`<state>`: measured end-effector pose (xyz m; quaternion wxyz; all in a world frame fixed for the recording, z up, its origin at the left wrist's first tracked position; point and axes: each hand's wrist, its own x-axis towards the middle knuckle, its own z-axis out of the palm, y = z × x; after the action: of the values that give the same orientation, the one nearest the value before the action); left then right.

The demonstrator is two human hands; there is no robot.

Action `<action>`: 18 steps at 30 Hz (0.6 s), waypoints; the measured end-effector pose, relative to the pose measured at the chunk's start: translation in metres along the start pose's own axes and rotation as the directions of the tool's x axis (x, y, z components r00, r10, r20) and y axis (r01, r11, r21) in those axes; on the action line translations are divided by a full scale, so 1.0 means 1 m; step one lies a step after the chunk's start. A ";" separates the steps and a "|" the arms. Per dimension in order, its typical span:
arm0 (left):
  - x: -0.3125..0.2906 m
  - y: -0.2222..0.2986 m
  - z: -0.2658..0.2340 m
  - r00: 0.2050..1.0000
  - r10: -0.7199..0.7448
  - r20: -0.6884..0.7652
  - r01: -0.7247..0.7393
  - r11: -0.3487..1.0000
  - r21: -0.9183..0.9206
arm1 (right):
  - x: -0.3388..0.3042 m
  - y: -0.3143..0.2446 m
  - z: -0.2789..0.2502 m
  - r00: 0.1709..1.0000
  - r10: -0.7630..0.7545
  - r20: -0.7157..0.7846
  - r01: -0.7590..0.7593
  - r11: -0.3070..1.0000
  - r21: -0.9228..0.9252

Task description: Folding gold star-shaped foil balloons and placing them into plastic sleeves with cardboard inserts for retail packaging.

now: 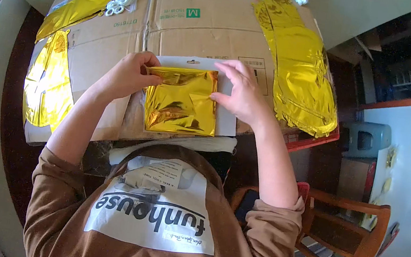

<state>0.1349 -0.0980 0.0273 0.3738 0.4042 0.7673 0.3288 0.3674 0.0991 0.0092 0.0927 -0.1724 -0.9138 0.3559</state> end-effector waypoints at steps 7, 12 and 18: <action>0.007 -0.020 0.002 0.994 0.104 0.047 -0.081 0.934 -0.348 | 0.019 0.008 -0.008 0.998 0.006 0.062 -0.026 0.941 0.338; 0.006 -0.017 -0.001 0.989 0.061 0.132 0.021 0.836 -0.549 | 0.014 0.005 -0.002 0.985 0.154 0.078 -0.161 0.661 0.733; 0.004 -0.012 0.004 0.986 -0.076 0.146 0.152 0.762 -0.629 | 0.003 -0.006 0.017 0.963 0.221 0.155 -0.243 0.459 0.855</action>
<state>0.1323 -0.0989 0.0142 0.5501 0.2236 0.6113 0.5232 0.3580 0.0857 0.0007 0.1074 -0.2207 -0.5793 0.7773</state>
